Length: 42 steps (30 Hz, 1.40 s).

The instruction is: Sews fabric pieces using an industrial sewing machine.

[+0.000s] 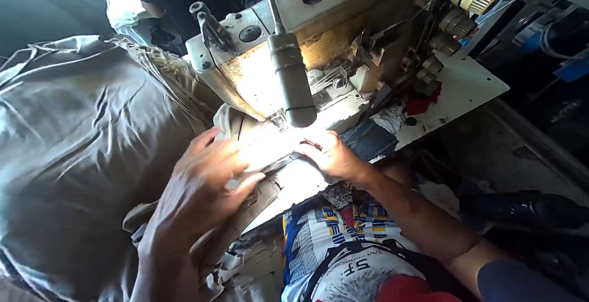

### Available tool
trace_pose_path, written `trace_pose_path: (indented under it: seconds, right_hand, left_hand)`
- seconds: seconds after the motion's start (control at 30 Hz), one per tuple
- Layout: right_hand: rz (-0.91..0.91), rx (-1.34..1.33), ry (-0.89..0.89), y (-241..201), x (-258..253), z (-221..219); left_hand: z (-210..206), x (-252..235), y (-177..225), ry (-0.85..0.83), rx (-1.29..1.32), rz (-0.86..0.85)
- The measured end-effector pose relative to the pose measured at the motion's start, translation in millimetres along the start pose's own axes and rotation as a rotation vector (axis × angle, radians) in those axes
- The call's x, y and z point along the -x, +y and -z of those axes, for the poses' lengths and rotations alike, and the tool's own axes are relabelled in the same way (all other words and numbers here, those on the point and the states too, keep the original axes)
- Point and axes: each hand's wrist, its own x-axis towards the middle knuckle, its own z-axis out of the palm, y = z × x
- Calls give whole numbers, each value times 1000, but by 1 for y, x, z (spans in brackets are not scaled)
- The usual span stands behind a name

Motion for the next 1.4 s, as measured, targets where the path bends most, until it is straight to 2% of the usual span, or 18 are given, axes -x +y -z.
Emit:
trace_pose_path:
  seconds: [0.07,0.2,0.27,0.33,0.4,0.47,0.57,0.63,0.77,1.03,1.2,1.4]
  right_hand:
    - [44,38,-130,-9,1,9]
    - [120,33,-322,-27,18,18]
    - [156,15,-327,-27,27,19]
    - [163,13,-260,-23,35,18]
    - [147,15,-176,-20,42,16]
    - [127,0,-113,-19,45,16]
    - [98,-6,-68,-17,50,15]
    - [77,-13,-63,-16,52,14]
    - [40,-43,-59,-17,53,14]
    - [-8,-107,-34,-20,54,11]
    - [-27,-109,-29,-19,54,11]
    - [-75,-123,-5,-18,50,10]
  left_hand:
    - [-6,4,16,1,154,-11]
    - [-39,11,46,-23,277,-2]
    - [-51,12,57,10,359,29]
    - [-60,11,63,96,428,67]
    - [-72,10,60,156,244,58]
    - [-87,8,47,129,-45,22]
    - [-100,11,24,126,-225,7]
    - [-97,12,16,168,-251,-28]
    - [-80,7,17,85,-253,-96]
    - [-65,-2,2,56,-202,-209]
    - [-56,-11,2,-56,-198,-192]
    - [-52,-16,-1,-94,-220,-191]
